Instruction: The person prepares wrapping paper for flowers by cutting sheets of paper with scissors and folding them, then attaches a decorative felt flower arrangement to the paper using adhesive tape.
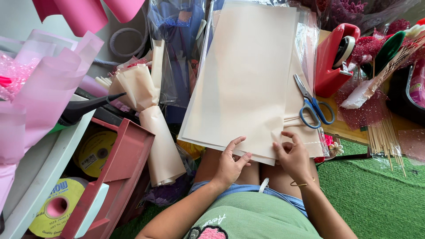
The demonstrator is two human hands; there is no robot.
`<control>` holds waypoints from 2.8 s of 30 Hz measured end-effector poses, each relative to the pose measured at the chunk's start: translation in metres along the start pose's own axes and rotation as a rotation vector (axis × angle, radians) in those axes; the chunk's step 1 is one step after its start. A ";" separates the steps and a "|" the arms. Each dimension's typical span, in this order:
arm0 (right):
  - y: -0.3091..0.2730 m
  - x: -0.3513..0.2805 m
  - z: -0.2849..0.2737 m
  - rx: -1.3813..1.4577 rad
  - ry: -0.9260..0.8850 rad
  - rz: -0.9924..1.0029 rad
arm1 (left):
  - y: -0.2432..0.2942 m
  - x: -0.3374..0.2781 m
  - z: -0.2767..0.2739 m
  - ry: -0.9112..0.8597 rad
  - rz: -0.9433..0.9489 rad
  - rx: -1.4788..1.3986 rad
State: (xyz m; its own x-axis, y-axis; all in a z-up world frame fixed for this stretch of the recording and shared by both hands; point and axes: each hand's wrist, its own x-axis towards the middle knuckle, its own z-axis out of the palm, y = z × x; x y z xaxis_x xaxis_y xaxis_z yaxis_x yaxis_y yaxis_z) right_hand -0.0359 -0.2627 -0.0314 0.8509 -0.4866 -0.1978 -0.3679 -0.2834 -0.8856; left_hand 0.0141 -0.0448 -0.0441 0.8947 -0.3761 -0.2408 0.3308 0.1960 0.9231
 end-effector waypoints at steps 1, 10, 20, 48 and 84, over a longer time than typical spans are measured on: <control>-0.005 -0.004 -0.005 -0.001 0.010 0.012 | -0.013 0.002 -0.004 -0.031 0.015 0.042; -0.009 -0.030 -0.081 -0.215 0.592 -0.386 | 0.003 -0.009 -0.009 0.067 0.000 0.004; 0.020 -0.050 -0.136 -0.119 0.734 -0.427 | 0.020 -0.017 -0.010 0.110 -0.028 0.054; -0.113 -0.073 -0.009 -0.306 -0.018 -1.056 | 0.060 0.003 0.032 0.520 0.227 -0.270; -0.033 0.022 0.052 -0.470 0.327 -1.058 | 0.139 -0.051 -0.033 0.134 -0.300 -1.218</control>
State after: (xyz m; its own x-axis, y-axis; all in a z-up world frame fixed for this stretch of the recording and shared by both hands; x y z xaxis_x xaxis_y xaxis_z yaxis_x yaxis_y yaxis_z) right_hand 0.0149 -0.2210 -0.0287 0.7033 0.0013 0.7109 0.2966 -0.9093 -0.2918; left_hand 0.0242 0.0317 0.0861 0.7363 -0.4699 -0.4868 0.5236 0.8514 -0.0299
